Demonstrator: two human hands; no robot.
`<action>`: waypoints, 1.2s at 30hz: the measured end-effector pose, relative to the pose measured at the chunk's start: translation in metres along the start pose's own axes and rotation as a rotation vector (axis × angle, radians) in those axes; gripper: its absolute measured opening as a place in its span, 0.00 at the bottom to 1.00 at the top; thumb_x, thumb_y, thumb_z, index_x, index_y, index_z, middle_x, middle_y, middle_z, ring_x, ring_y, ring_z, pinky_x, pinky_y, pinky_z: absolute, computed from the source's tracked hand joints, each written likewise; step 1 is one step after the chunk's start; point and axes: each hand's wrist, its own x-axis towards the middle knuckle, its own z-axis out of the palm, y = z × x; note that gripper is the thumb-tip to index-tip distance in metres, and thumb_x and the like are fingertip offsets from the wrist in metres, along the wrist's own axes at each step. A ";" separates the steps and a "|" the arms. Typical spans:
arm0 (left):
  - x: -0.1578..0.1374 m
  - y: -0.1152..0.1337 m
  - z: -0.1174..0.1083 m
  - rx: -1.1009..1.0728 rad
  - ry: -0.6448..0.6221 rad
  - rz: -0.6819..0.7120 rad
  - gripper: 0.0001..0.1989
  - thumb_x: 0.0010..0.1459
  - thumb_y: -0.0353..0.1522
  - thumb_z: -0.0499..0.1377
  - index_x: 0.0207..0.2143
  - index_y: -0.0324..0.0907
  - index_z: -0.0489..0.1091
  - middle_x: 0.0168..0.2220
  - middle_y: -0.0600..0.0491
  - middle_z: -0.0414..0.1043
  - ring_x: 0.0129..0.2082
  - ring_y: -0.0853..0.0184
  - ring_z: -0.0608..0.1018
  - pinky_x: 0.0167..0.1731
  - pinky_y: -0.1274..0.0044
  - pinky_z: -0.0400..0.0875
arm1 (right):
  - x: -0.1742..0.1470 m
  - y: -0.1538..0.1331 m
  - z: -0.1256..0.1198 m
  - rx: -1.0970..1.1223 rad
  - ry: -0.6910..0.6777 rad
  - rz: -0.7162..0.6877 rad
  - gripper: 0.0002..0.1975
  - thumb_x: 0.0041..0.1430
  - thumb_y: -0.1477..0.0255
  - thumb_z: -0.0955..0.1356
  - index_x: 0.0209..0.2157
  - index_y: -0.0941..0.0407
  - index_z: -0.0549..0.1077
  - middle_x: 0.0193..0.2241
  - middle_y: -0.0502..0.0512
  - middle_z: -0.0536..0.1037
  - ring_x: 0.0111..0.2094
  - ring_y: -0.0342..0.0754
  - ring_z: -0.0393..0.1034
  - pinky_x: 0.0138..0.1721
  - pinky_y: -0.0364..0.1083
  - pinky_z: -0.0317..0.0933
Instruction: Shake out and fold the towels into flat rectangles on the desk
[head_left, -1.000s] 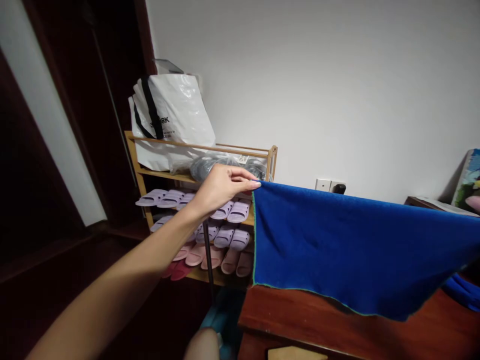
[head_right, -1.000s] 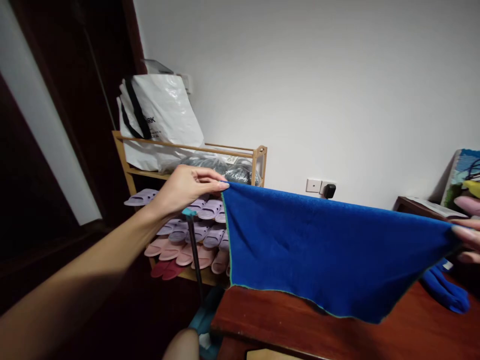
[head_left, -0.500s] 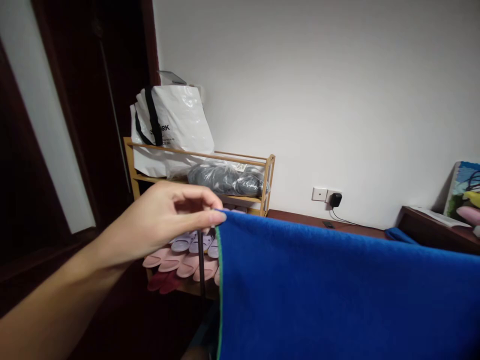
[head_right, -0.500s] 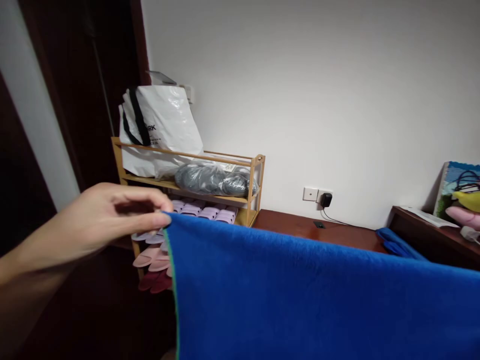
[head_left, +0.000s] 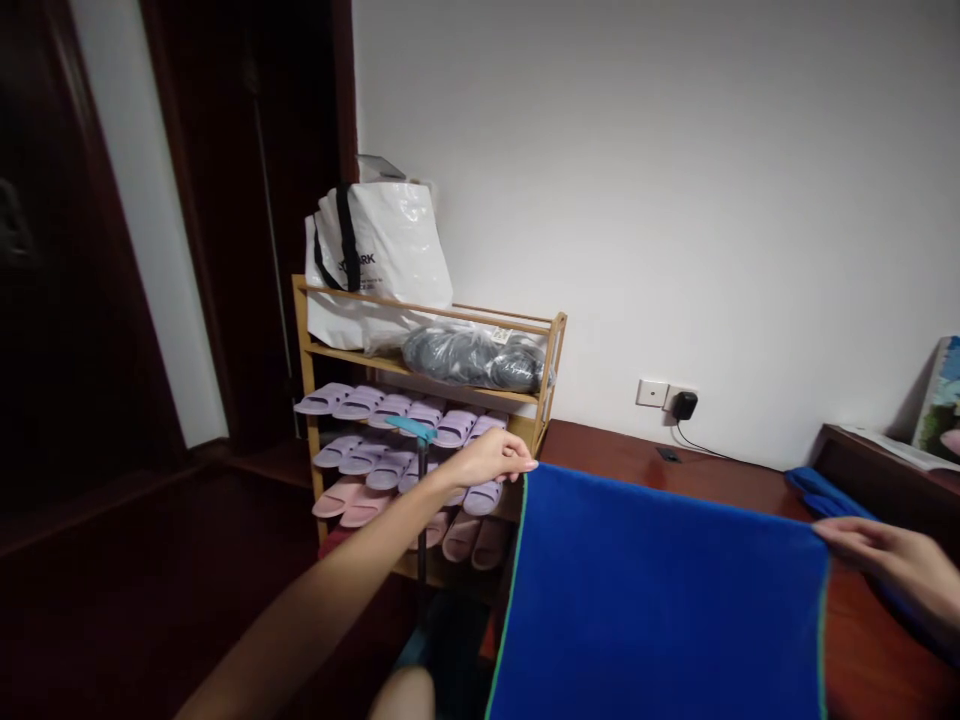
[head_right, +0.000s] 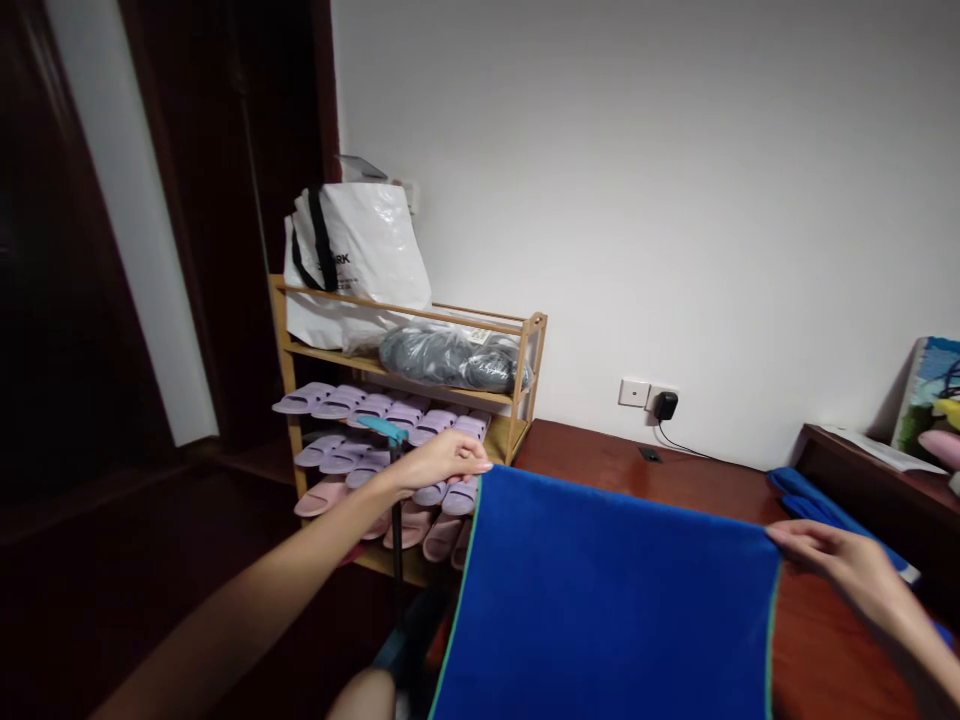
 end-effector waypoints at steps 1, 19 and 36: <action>0.011 -0.017 0.008 0.000 0.022 -0.011 0.18 0.43 0.46 0.64 0.22 0.39 0.71 0.17 0.56 0.66 0.15 0.74 0.63 0.16 0.81 0.55 | 0.009 0.005 0.011 -0.005 -0.121 0.067 0.20 0.31 0.58 0.76 0.26 0.58 0.79 0.30 0.66 0.76 0.31 0.54 0.72 0.31 0.47 0.65; 0.104 -0.126 0.065 0.531 0.052 -0.255 0.14 0.62 0.36 0.56 0.48 0.39 0.67 0.47 0.49 0.68 0.42 0.61 0.74 0.40 0.67 0.72 | 0.053 0.070 0.114 -0.449 -0.156 0.072 0.11 0.38 0.61 0.67 0.15 0.54 0.72 0.20 0.55 0.75 0.30 0.55 0.73 0.29 0.46 0.62; 0.093 -0.132 0.171 0.818 -0.142 0.110 0.30 0.65 0.43 0.38 0.65 0.39 0.47 0.66 0.48 0.43 0.65 0.62 0.47 0.61 0.62 0.40 | -0.021 0.030 0.269 -0.754 -0.493 -0.276 0.32 0.61 0.50 0.49 0.62 0.49 0.53 0.63 0.47 0.48 0.64 0.46 0.40 0.63 0.51 0.39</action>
